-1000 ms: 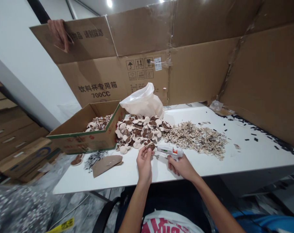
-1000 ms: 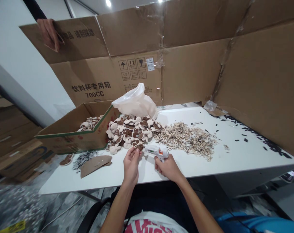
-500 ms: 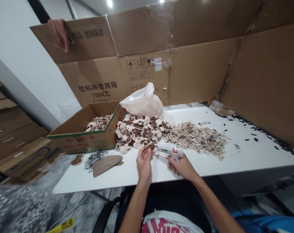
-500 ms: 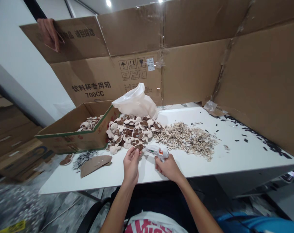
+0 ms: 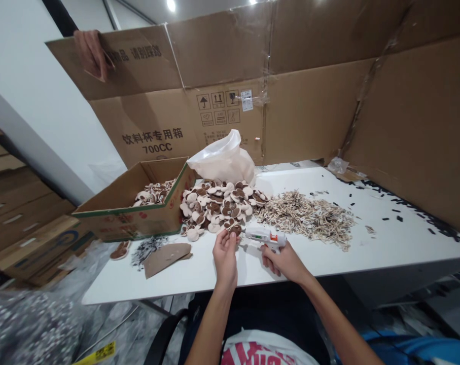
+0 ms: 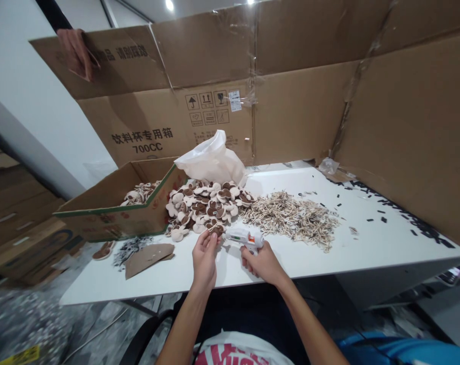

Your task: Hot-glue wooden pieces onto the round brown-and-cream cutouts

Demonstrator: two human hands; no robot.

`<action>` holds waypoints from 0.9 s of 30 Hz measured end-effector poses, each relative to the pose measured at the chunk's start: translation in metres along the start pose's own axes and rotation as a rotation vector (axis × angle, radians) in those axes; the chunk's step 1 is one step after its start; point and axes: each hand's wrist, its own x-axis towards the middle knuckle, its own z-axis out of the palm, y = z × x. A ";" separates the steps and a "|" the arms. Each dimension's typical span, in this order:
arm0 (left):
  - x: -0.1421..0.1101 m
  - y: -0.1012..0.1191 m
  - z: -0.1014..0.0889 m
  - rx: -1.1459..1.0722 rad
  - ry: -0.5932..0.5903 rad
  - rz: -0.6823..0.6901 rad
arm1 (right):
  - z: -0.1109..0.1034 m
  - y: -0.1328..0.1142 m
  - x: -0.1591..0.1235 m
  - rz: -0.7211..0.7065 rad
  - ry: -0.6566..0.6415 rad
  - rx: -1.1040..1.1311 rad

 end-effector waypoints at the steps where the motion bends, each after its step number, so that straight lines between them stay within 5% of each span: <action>1: 0.000 0.000 0.000 -0.002 0.002 0.000 | -0.001 0.000 0.000 -0.009 -0.012 0.035; 13: -0.006 0.009 0.002 0.030 -0.020 -0.047 | -0.007 -0.001 -0.003 -0.124 -0.038 0.432; 23: -0.014 0.015 0.005 0.218 -0.267 -0.036 | -0.009 -0.001 0.001 -0.175 0.156 0.493; 27: -0.019 0.022 0.005 0.307 -0.478 -0.059 | -0.008 -0.002 0.003 -0.116 0.240 0.480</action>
